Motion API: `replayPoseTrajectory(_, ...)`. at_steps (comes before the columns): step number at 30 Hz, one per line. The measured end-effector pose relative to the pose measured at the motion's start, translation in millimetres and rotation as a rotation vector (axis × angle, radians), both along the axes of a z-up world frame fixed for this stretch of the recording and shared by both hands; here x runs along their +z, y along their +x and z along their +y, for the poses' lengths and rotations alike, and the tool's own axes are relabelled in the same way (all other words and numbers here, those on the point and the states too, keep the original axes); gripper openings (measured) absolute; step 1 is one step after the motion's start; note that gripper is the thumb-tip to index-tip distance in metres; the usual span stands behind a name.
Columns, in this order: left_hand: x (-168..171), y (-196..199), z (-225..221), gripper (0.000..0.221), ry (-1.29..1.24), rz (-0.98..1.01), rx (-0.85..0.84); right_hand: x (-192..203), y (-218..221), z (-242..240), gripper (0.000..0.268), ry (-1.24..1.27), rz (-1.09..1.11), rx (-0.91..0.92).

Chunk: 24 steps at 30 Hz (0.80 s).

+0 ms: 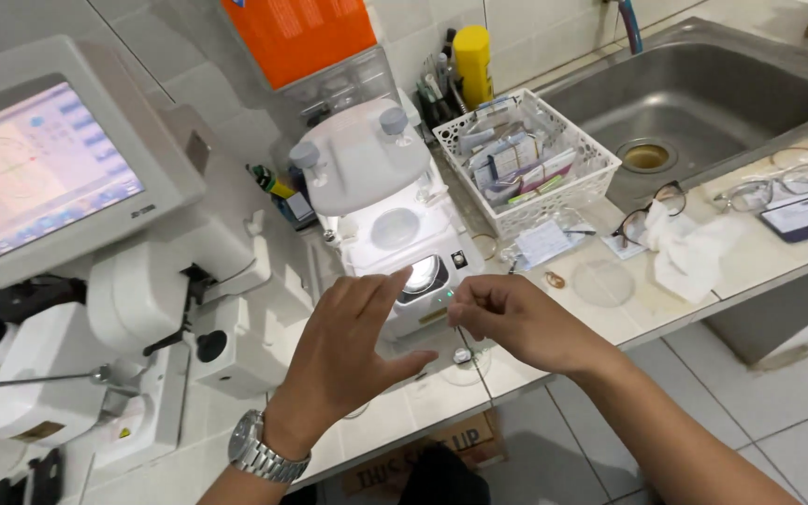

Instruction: Marking the second axis on optical lenses using a pen and a lensmeter machine

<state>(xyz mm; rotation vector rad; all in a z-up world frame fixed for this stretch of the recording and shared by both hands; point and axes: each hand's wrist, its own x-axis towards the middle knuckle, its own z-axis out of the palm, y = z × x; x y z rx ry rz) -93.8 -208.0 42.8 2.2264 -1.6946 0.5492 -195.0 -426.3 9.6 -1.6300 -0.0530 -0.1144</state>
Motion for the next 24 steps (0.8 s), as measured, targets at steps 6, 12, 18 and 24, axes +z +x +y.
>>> replayPoseTrajectory(6,-5,13,-4,0.089,-0.025,0.136,0.103,33,29,-24,0.029,-0.272,0.071,0.225)
replayPoseTrajectory(12,-12,7,1,0.068,-0.367,0.158,0.172,86,137,-95,0.041,-0.638,0.129,-0.168)
replayPoseTrajectory(18,-26,13,8,0.072,-0.31,0.267,0.326,20,356,-205,0.02,-1.451,-0.497,-0.566)
replayPoseTrajectory(24,-34,4,9,0.075,-0.357,0.155,0.375,4,427,-184,0.034,-1.841,-0.032,-0.584)
